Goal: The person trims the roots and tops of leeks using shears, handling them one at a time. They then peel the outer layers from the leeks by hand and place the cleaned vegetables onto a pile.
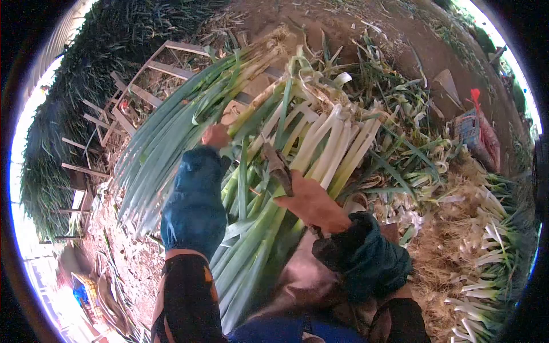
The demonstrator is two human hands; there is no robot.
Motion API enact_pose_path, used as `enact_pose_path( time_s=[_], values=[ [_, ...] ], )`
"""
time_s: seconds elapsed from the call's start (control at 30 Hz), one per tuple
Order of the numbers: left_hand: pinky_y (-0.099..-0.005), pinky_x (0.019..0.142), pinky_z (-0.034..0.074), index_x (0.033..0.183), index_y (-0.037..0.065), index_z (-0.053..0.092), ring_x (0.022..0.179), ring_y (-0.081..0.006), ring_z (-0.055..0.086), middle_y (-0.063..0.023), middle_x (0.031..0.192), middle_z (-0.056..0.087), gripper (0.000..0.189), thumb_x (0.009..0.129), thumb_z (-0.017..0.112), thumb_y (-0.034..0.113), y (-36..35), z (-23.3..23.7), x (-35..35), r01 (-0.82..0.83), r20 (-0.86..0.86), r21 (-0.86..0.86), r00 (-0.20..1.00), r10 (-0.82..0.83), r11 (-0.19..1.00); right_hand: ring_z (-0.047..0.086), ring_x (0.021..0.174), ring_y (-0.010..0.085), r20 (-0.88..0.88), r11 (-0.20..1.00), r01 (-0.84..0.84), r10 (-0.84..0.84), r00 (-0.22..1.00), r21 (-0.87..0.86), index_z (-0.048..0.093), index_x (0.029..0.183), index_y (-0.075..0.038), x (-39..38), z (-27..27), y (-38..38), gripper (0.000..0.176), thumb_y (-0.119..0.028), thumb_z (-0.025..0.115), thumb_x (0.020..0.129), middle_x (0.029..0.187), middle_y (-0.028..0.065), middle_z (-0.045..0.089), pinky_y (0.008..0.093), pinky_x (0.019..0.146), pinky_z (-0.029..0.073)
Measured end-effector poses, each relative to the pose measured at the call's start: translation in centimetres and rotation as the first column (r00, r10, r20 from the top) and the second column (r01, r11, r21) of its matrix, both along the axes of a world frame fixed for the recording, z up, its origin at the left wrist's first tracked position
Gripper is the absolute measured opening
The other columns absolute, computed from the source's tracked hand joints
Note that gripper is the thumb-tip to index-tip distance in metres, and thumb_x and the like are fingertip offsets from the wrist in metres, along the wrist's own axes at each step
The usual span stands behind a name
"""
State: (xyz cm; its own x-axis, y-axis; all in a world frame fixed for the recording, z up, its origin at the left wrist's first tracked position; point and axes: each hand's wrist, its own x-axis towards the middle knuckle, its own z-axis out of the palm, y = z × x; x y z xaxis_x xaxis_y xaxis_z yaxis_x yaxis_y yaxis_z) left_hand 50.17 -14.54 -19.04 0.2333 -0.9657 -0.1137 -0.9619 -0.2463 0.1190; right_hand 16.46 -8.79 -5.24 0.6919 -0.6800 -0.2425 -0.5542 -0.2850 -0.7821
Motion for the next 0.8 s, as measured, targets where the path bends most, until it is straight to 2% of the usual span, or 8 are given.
enact_pose_path(
  time_s=[0.13,0.2,0.3,0.33,0.47,0.63,0.7,0.8],
  values=[
    [-0.0405,0.074,0.049,0.099,0.006,0.063,0.088,-0.0317,0.060,-0.0198,0.093,0.062,0.043,0.064,0.063,0.030,0.2,-6.7,4.6,0.131,-0.124,0.082,0.985,-0.120,0.988,0.054,0.077,0.0457,-0.010,0.997,-0.035,0.036,0.999,0.075,0.042,0.099,0.004,-0.4,0.4,1.4,0.048,-0.031,0.063,0.075,0.076,0.0279,0.055,0.0479,0.067,0.042],
    [-0.0385,0.071,0.047,0.103,0.001,0.059,0.082,-0.0317,0.061,-0.0197,0.087,0.062,0.048,0.063,0.065,0.027,2.2,1.5,-0.8,-0.068,-0.291,0.215,0.948,0.130,0.974,0.054,0.078,0.0454,-0.012,0.996,-0.074,0.075,0.997,0.050,0.041,0.100,0.005,-0.5,0.6,2.2,0.049,-0.032,0.062,0.076,0.077,0.0283,0.055,0.0477,0.068,0.043],
    [-0.0378,0.068,0.046,0.100,0.000,0.059,0.075,-0.0305,0.060,-0.0189,0.078,0.061,0.043,0.063,0.064,0.022,4.6,6.9,-3.7,-0.097,-0.606,0.005,0.791,0.080,0.995,0.054,0.079,0.0450,-0.004,0.994,-0.101,0.102,0.995,0.029,0.040,0.100,0.006,-0.9,1.1,2.9,0.050,-0.032,0.061,0.077,0.078,0.0285,0.055,0.0476,0.069,0.043],
    [-0.0373,0.067,0.046,0.103,0.001,0.058,0.075,-0.0288,0.060,-0.0182,0.079,0.061,0.041,0.066,0.062,0.017,5.6,9.1,-5.1,0.048,-0.588,-0.167,0.797,-0.139,0.985,0.054,0.079,0.0449,-0.002,0.994,-0.105,0.105,0.994,0.023,0.039,0.100,0.006,-1.1,1.2,3.0,0.050,-0.032,0.061,0.077,0.078,0.0285,0.055,0.0477,0.069,0.042],
    [-0.0389,0.073,0.045,0.112,-0.001,0.049,0.087,-0.0306,0.059,-0.0219,0.095,0.059,0.047,0.070,0.060,0.015,7.2,10.2,-8.3,0.101,-0.436,-0.248,0.877,-0.204,0.964,0.054,0.080,0.0450,-0.016,0.998,0.051,-0.052,0.999,-0.042,0.039,0.096,0.005,-2.0,1.2,2.0,0.046,-0.030,0.061,0.077,0.079,0.0284,0.055,0.0483,0.069,0.042],
    [-0.0405,0.090,0.040,0.126,0.001,0.040,0.102,-0.0360,0.053,-0.0249,0.107,0.055,0.064,0.069,0.061,0.020,8.8,8.5,-12.8,-0.073,-0.585,0.000,0.809,0.059,0.997,0.054,0.082,0.0450,0.046,0.985,0.103,-0.098,0.994,-0.141,0.040,0.096,0.006,-4.2,-0.6,1.4,0.044,-0.027,0.060,0.076,0.081,0.0285,0.056,0.0482,0.070,0.042],
    [-0.0406,0.087,0.043,0.125,0.000,0.040,0.098,-0.0370,0.055,-0.0250,0.106,0.056,0.064,0.068,0.060,0.020,10.7,8.7,-16.1,-0.041,-0.489,-0.093,0.872,-0.010,0.995,0.054,0.082,0.0448,0.027,0.965,0.185,-0.183,0.983,-0.185,0.040,0.096,0.007,-4.7,-1.0,0.9,0.044,-0.027,0.060,0.076,0.081,0.0288,0.056,0.0481,0.070,0.043],
    [-0.0337,0.084,0.043,0.122,-0.002,0.044,0.096,-0.0263,0.055,-0.0182,0.105,0.058,0.057,0.068,0.059,0.010,12.0,12.1,-20.0,-0.031,-0.735,-0.021,0.678,0.005,0.999,0.054,0.083,0.0438,-0.056,0.935,0.292,-0.308,0.950,-0.201,0.040,0.097,0.008,-6.0,-0.4,-0.4,0.045,-0.027,0.061,0.077,0.084,0.0302,0.056,0.0476,0.071,0.044]
  ],
)
